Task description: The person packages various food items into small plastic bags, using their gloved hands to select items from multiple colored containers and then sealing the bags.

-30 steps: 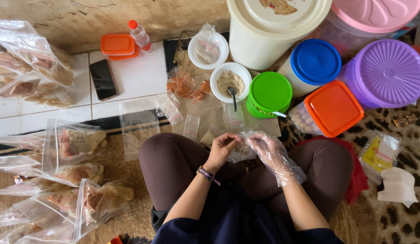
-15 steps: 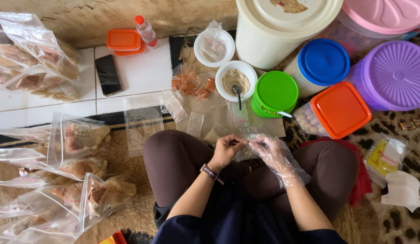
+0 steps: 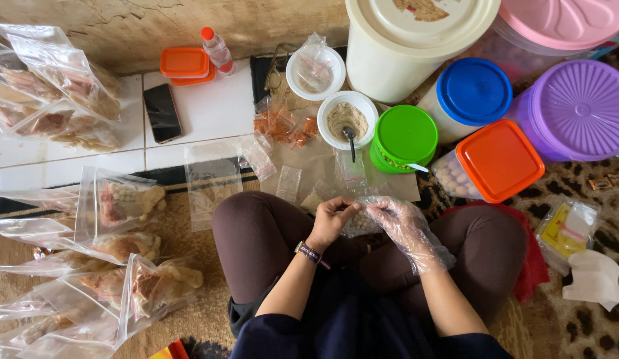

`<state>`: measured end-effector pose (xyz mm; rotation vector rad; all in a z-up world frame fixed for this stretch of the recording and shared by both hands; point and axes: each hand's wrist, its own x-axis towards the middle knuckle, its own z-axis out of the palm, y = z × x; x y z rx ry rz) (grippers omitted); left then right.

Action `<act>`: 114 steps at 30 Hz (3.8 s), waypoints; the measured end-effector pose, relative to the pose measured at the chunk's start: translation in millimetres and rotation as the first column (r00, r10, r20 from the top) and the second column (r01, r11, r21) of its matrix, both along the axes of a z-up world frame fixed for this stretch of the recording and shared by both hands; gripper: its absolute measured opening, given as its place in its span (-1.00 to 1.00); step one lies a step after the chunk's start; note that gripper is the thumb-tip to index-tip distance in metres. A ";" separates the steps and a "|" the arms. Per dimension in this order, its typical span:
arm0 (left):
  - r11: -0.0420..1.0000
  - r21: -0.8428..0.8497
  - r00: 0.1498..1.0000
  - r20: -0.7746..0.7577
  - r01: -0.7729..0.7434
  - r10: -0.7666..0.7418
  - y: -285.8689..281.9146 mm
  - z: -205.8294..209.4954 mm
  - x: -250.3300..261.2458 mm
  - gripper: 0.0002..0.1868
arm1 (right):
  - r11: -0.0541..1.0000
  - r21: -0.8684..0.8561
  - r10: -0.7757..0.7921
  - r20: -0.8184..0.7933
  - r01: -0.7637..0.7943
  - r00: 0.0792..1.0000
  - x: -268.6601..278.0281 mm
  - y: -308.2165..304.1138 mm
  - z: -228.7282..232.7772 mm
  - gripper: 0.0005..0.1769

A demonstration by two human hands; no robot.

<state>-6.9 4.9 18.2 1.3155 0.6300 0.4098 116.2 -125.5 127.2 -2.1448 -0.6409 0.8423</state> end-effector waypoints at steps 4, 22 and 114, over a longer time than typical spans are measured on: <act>1.000 0.005 1.000 -0.001 0.030 -0.030 -1.3 -13.2 -1.3 -0.91 | 0.998 0.053 -0.024 -0.124 0.030 0.992 -6.5 7.8 30.6 -0.73; 0.812 0.525 0.897 -0.442 0.256 0.003 100.4 -28.5 17.0 -0.84 | 0.984 -0.101 -0.139 0.052 0.144 0.989 8.1 -0.3 7.9 -0.57; 0.804 0.594 0.992 -0.090 -0.013 0.083 -17.3 -30.2 36.4 -0.08 | 0.693 0.246 -0.417 -0.630 0.678 0.655 14.9 15.0 -51.2 -0.63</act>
